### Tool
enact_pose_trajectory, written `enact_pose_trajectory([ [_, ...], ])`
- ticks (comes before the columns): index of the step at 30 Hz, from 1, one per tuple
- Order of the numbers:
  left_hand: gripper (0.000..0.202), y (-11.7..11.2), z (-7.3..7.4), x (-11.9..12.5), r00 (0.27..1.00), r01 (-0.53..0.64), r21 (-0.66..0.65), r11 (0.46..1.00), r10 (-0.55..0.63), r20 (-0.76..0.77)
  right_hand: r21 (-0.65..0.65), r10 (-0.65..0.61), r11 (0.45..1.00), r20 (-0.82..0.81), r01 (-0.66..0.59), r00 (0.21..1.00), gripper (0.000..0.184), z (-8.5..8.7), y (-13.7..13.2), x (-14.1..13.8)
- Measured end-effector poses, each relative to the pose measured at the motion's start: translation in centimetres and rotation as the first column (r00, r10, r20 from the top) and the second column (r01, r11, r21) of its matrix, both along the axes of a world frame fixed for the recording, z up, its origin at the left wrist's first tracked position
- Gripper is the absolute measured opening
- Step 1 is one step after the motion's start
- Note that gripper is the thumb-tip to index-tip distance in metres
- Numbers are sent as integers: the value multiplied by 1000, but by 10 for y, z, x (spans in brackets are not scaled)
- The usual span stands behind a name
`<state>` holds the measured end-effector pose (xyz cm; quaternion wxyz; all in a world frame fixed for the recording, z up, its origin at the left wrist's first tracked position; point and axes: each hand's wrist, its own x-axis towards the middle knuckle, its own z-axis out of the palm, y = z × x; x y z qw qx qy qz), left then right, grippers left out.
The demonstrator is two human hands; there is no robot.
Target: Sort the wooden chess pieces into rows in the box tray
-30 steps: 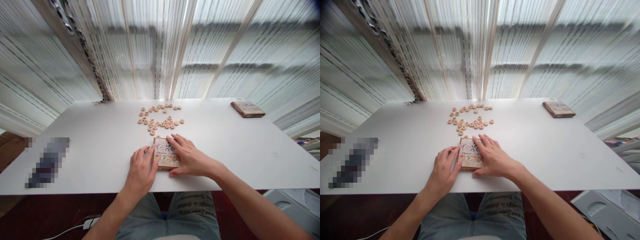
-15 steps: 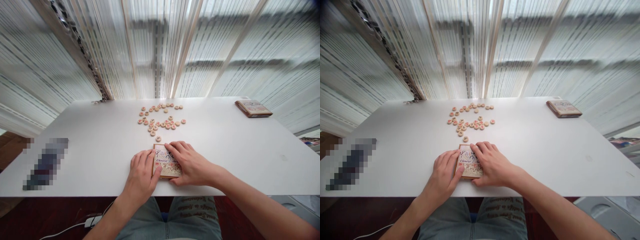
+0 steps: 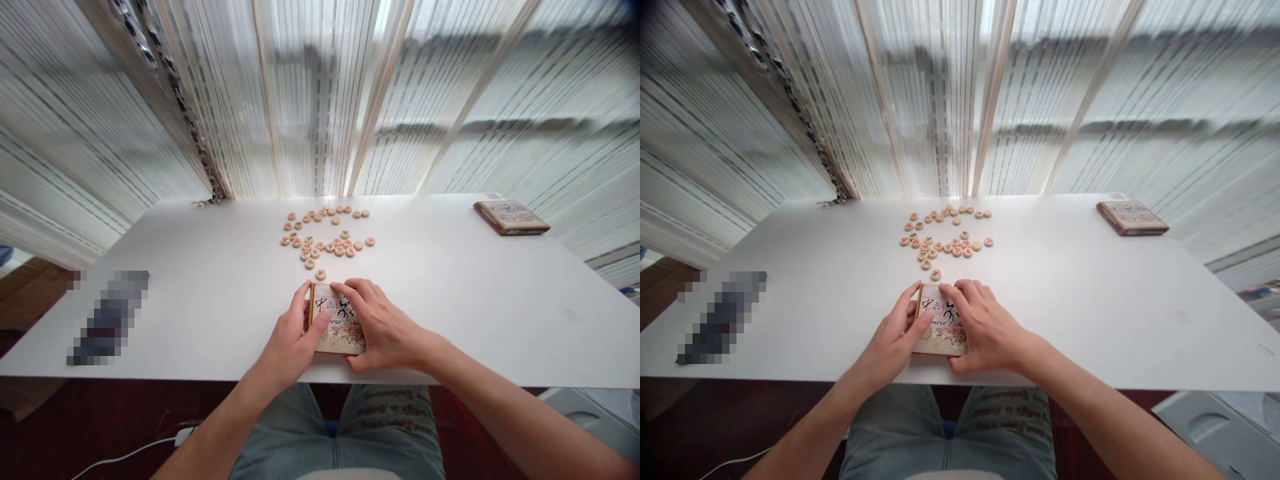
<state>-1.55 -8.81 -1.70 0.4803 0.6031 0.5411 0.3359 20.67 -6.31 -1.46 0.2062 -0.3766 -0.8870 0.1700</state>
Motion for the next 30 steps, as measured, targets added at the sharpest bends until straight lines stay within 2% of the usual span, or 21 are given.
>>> enact_pose_trajectory([
  [3,70,8,1,11,977,-63,-125,990,87,197,-10,14,1000,-15,-14,1000,113,3,-4,1],
  [5,63,11,1,17,950,-91,-155,984,133,284,-94,35,995,-83,-43,996,116,5,-4,5],
  [7,54,11,1,22,919,-99,-168,981,156,363,-231,-40,973,-247,-19,968,107,5,-1,9],
  [9,47,10,1,25,885,-73,-206,976,159,438,-420,-252,905,-402,68,880,79,3,3,12],
  [11,45,9,1,28,858,-43,-227,973,152,490,-580,-442,804,-442,127,781,55,1,7,11],
  [13,43,9,0,30,854,-47,-227,973,157,495,-667,-504,737,-435,108,747,46,0,9,8],
  [16,34,11,-4,33,861,-98,-220,970,194,469,-720,-513,694,-464,30,722,38,1,9,0],
  [19,37,11,-7,35,861,-100,-226,969,198,468,-748,-537,664,-496,-22,682,34,3,7,-6],
  [25,40,12,-8,31,876,-106,-192,976,183,445,-798,-651,602,-510,-27,563,36,-5,-4,-15],
  [30,37,14,-10,30,884,-128,-195,973,200,422,-791,-687,612,-529,3,498,37,-12,-5,-19],
])
